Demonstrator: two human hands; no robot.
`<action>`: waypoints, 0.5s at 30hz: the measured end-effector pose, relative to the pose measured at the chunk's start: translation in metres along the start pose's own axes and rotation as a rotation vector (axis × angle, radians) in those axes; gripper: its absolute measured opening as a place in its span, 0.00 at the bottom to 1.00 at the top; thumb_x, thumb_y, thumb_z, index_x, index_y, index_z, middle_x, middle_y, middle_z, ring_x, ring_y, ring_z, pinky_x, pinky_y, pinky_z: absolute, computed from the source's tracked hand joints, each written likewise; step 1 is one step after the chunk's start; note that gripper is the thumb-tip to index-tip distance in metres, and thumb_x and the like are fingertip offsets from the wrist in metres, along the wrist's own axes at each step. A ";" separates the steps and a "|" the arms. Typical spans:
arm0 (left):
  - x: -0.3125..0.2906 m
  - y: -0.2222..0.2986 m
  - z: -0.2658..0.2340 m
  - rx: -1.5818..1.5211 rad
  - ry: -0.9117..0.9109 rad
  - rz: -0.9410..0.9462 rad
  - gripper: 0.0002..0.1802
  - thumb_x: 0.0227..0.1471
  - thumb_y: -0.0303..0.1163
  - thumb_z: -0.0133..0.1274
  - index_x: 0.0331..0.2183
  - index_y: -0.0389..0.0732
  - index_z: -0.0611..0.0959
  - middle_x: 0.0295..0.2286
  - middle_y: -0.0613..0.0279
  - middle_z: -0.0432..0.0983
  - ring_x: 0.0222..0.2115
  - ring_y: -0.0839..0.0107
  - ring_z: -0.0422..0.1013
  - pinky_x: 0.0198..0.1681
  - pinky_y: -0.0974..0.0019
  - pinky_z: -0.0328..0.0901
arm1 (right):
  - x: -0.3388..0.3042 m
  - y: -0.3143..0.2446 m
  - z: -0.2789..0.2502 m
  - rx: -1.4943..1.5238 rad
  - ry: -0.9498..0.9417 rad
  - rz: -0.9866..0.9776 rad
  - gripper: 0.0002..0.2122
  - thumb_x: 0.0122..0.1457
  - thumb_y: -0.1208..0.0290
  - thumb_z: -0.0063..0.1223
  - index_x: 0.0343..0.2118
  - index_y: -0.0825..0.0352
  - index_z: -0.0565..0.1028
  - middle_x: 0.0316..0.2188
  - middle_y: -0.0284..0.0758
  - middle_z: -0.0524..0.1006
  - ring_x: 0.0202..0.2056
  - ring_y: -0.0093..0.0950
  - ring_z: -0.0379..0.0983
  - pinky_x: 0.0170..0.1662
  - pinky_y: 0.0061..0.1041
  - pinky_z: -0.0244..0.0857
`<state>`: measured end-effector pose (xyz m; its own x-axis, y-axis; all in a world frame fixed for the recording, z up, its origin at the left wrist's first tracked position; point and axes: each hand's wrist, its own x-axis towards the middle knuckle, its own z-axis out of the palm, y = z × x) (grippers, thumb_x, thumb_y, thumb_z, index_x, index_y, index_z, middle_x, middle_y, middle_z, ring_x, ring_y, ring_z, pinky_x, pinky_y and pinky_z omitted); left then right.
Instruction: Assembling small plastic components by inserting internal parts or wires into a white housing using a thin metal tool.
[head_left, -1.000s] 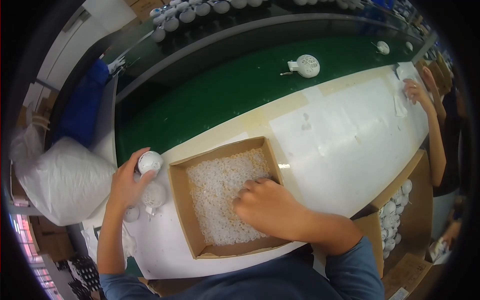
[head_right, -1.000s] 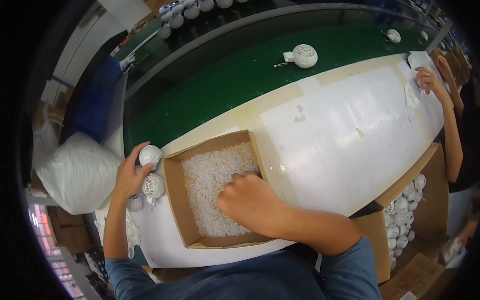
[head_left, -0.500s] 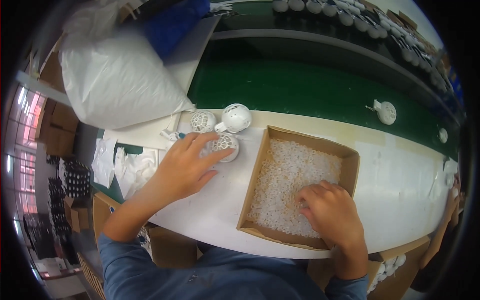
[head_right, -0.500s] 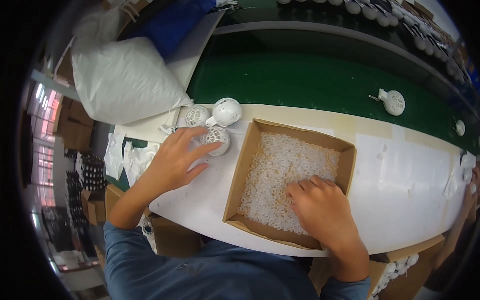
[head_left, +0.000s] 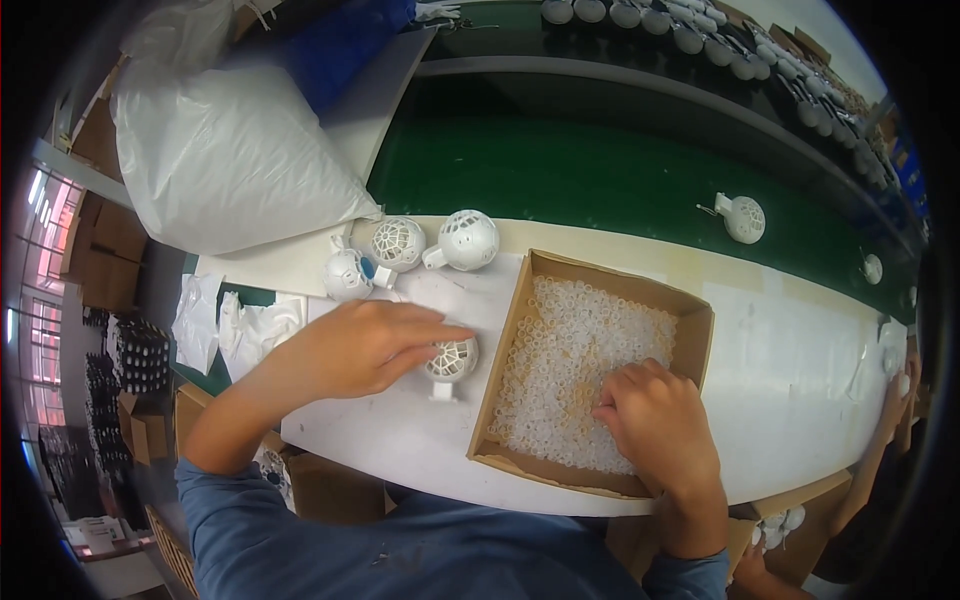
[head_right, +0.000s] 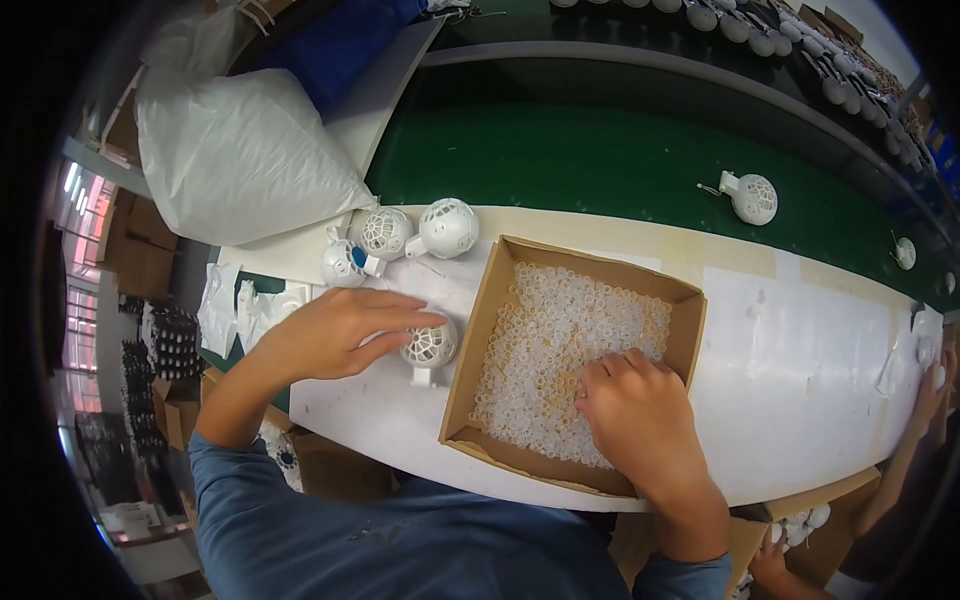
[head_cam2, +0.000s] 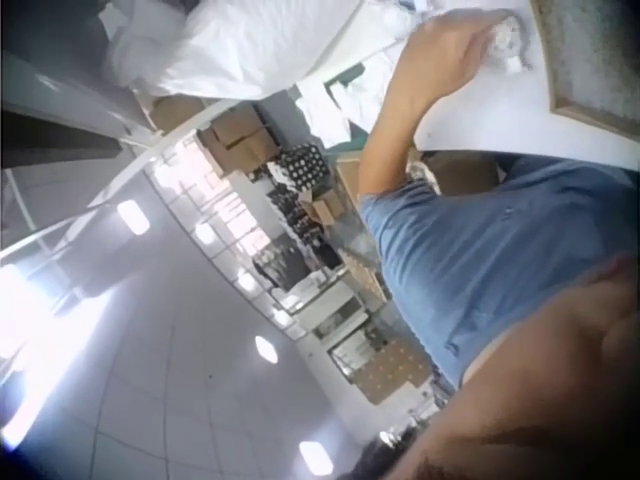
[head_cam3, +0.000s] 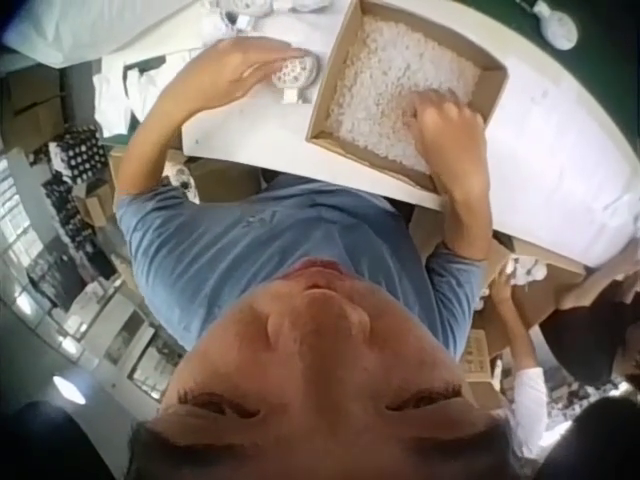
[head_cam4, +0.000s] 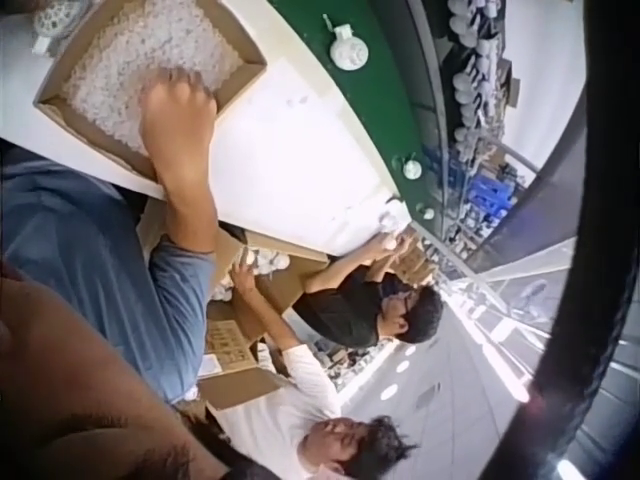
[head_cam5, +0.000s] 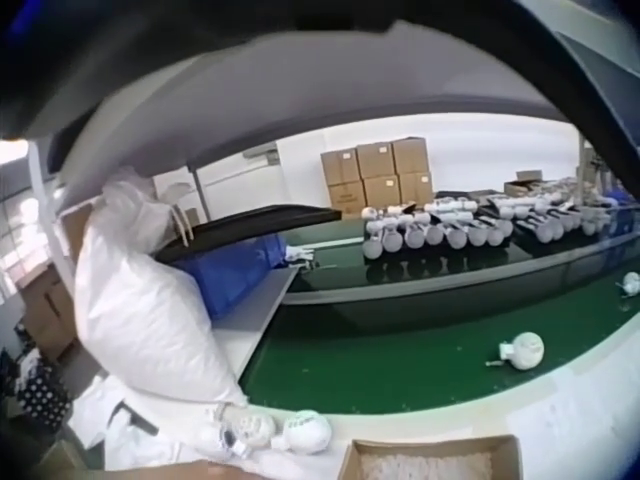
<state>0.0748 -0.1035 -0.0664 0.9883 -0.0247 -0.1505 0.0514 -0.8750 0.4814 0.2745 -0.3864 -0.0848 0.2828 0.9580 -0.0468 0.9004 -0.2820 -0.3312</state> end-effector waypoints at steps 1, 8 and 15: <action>0.000 0.000 0.001 -0.001 -0.002 -0.003 0.22 0.50 0.25 0.60 0.48 0.52 0.80 0.53 0.61 0.71 0.46 0.56 0.76 0.43 0.55 0.73 | -0.001 -0.001 0.001 -0.017 0.002 0.008 0.07 0.46 0.72 0.67 0.25 0.63 0.77 0.26 0.34 0.78 0.34 0.37 0.76 0.35 0.36 0.70; -0.002 0.023 0.019 0.365 0.022 0.212 0.25 0.39 0.19 0.60 0.43 0.50 0.82 0.55 0.60 0.69 0.54 0.53 0.70 0.49 0.55 0.72 | -0.003 -0.001 0.000 -0.055 -0.011 -0.012 0.07 0.46 0.71 0.67 0.24 0.63 0.77 0.26 0.34 0.78 0.34 0.36 0.76 0.34 0.35 0.70; 0.002 0.014 -0.012 -0.128 -0.053 0.022 0.16 0.47 0.26 0.61 0.41 0.49 0.80 0.52 0.56 0.68 0.53 0.56 0.68 0.51 0.56 0.69 | -0.001 0.004 0.008 -0.081 0.042 -0.041 0.06 0.48 0.75 0.64 0.24 0.63 0.75 0.24 0.35 0.76 0.32 0.36 0.75 0.34 0.36 0.70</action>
<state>0.0788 -0.1103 -0.0496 0.9806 -0.0717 -0.1825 0.0511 -0.8050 0.5910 0.2747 -0.3882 -0.0935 0.2572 0.9664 0.0056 0.9349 -0.2473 -0.2546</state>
